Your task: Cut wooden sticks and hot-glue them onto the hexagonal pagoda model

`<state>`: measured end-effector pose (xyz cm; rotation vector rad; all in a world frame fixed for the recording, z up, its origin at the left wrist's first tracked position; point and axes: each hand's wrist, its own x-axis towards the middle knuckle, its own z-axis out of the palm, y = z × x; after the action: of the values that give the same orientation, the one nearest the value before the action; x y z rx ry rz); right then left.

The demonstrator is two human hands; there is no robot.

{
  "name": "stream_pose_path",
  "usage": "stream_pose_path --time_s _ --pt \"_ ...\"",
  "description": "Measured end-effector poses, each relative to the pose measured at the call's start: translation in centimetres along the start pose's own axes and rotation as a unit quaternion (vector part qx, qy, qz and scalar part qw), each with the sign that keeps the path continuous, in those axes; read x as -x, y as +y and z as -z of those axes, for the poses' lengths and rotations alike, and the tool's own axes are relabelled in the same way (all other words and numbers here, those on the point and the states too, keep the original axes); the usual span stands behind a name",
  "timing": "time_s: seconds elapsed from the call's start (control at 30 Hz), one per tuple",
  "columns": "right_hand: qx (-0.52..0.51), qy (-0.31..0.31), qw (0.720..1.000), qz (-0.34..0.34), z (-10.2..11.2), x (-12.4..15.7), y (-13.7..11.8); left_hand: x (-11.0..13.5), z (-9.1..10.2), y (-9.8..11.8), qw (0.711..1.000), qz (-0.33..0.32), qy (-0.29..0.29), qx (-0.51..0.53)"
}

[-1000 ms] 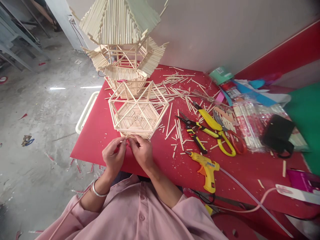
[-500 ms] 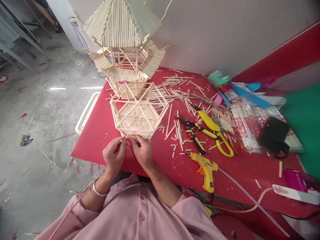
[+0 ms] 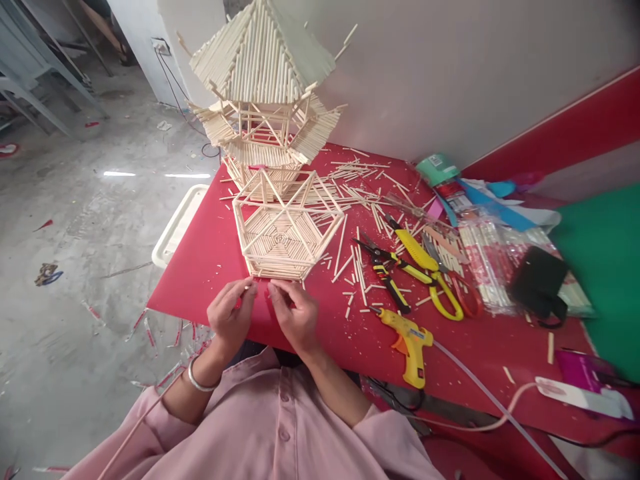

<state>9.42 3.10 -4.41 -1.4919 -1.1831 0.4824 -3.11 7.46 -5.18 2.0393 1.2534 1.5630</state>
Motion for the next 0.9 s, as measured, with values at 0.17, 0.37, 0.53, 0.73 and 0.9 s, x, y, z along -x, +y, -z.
stream_pose_path --time_s 0.17,0.37,0.53,0.73,0.9 --pt "0.036 -0.026 0.999 0.008 1.8 1.4 -1.5 0.3 -0.1 0.2 0.988 -0.146 -0.043 0.022" --pt "0.094 -0.036 0.995 0.002 2.8 1.9 -1.8 1.2 -0.9 -0.3 0.971 -0.214 -0.087 0.056" --pt "0.158 0.092 0.983 -0.001 2.7 1.4 -0.7 1.3 -0.8 -0.2 0.988 -0.028 -0.151 0.033" --pt "0.217 0.203 0.954 -0.039 2.7 -0.1 2.0 -0.9 -0.3 2.1 0.847 0.368 -0.261 0.282" --pt "0.225 0.204 0.952 -0.033 2.3 -0.1 2.5 -1.7 -1.2 4.3 0.616 0.576 -0.298 0.447"
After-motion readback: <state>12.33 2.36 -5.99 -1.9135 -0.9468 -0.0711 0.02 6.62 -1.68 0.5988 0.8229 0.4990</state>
